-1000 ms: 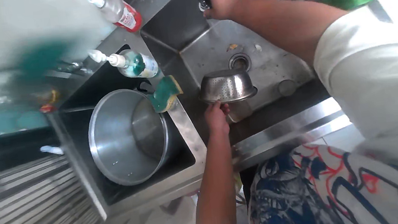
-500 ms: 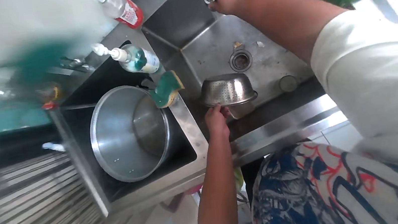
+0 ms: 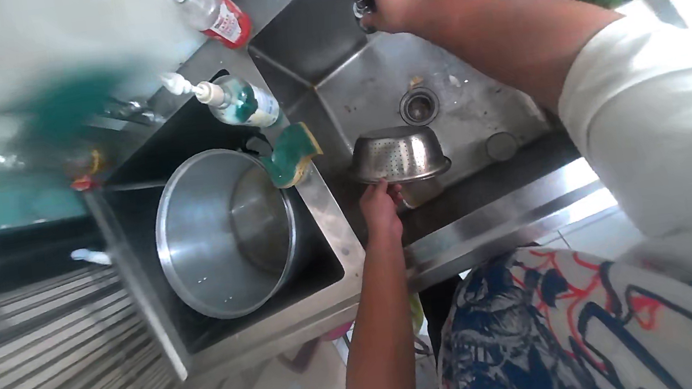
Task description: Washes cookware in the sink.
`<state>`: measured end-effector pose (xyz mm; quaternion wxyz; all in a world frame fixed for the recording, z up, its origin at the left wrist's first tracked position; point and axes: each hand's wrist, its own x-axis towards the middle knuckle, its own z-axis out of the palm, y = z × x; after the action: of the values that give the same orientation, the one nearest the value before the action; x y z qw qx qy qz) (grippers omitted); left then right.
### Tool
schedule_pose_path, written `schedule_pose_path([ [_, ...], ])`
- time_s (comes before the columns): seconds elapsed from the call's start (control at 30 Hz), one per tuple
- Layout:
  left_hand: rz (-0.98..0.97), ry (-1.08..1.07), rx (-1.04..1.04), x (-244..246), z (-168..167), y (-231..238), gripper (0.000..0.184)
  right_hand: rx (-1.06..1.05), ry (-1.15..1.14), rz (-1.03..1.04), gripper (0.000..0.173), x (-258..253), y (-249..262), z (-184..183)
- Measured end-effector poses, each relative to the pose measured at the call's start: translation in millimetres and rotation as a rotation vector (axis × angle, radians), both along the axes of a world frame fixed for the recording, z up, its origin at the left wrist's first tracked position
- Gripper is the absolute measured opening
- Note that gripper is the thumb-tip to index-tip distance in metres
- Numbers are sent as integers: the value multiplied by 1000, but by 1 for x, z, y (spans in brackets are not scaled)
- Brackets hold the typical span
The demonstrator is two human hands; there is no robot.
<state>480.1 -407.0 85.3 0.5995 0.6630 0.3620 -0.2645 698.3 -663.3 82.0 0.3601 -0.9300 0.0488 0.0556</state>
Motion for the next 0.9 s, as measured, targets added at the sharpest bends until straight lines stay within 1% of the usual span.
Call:
schedule_pose_path([
  [0.17,-10,1,9,-1,1,-5,18,251,-62,-134,52,20,50,-10],
  [0.23,-19,1,7,-2,3,-6,18,318,-87,-169,54,29,70,-13],
  [0.3,-29,-8,10,-3,2,-6,18,372,-135,-160,56,39,86,-14],
  [0.4,-26,3,22,-4,-1,-5,18,402,-136,-98,57,41,97,-5],
  [0.5,-32,11,41,-2,-3,-6,18,359,-145,-19,56,33,83,2],
  [0.63,-49,3,59,4,-3,-10,18,217,-55,91,51,9,38,13],
  [0.73,-71,-16,55,8,-7,-17,18,149,3,109,48,-6,5,21],
  [0.8,-90,-26,52,11,-11,-24,18,190,-25,95,44,-18,-8,23],
  [0.9,-113,-33,45,15,-11,-36,20,378,-152,62,46,-35,-13,14],
])
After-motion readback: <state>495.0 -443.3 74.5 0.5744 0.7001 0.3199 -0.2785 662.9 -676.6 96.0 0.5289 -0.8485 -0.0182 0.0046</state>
